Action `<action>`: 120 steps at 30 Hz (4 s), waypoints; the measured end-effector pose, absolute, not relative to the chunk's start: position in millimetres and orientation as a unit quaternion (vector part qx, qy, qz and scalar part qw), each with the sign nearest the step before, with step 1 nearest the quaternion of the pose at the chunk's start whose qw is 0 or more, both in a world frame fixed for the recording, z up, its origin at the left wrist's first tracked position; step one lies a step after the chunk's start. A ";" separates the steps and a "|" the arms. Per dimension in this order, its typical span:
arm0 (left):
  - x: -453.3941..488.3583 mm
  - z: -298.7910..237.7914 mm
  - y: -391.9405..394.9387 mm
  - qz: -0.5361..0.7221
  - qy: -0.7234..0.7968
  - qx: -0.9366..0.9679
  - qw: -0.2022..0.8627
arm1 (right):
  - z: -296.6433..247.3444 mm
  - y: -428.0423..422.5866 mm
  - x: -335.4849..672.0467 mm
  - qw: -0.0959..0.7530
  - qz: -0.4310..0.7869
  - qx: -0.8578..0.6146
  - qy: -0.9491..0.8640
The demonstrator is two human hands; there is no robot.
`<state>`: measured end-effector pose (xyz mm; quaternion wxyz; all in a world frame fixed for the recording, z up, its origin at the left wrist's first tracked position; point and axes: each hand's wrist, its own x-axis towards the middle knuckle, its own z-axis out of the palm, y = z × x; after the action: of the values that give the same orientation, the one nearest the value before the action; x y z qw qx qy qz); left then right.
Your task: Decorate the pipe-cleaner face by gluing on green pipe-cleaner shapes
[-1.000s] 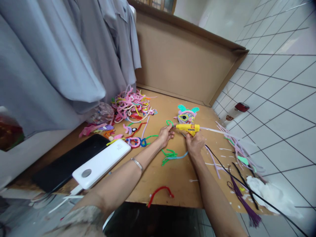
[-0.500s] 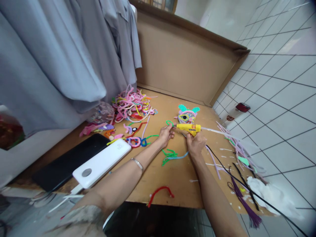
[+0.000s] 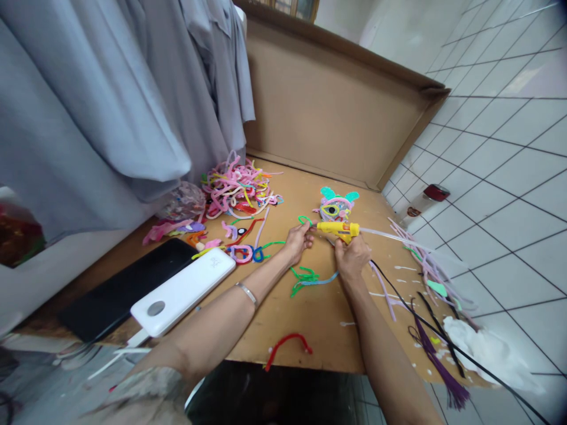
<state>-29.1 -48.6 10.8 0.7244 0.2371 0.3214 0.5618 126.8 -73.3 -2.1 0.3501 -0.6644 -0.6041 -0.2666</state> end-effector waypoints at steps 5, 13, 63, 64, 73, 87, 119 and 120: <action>-28.7 10.1 -47.9 0.563 0.321 0.236 0.724 | -2.3 -73.2 127.2 0.350 -0.270 -0.663 -0.604; -28.7 10.4 -47.8 0.562 0.319 0.235 0.726 | -2.3 -73.9 128.4 0.348 -0.303 -0.637 -0.618; -29.0 11.8 -47.7 0.556 0.319 0.226 0.733 | -2.5 -74.4 124.6 0.364 -0.219 -0.682 -0.596; -29.1 11.9 -47.7 0.557 0.319 0.226 0.733 | -2.4 -74.6 124.5 0.364 -0.218 -0.681 -0.597; -29.7 10.1 -46.6 0.558 0.321 0.211 0.735 | -4.6 -70.0 125.6 0.399 -0.181 -0.717 -0.542; -33.1 11.5 -46.7 0.550 0.304 0.225 0.745 | 0.9 -72.9 123.0 0.385 -0.166 -0.718 -0.555; -32.1 8.9 -45.1 0.543 0.293 0.243 0.748 | 12.6 -74.8 118.4 0.373 -0.088 -0.778 -0.498; -31.7 8.9 -45.4 0.542 0.294 0.243 0.749 | 13.2 -75.1 118.0 0.370 -0.086 -0.780 -0.498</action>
<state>-31.7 -45.4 8.9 0.7489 0.2434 0.2936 0.5419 118.0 -75.1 13.2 0.3704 -0.7795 -0.4978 -0.0860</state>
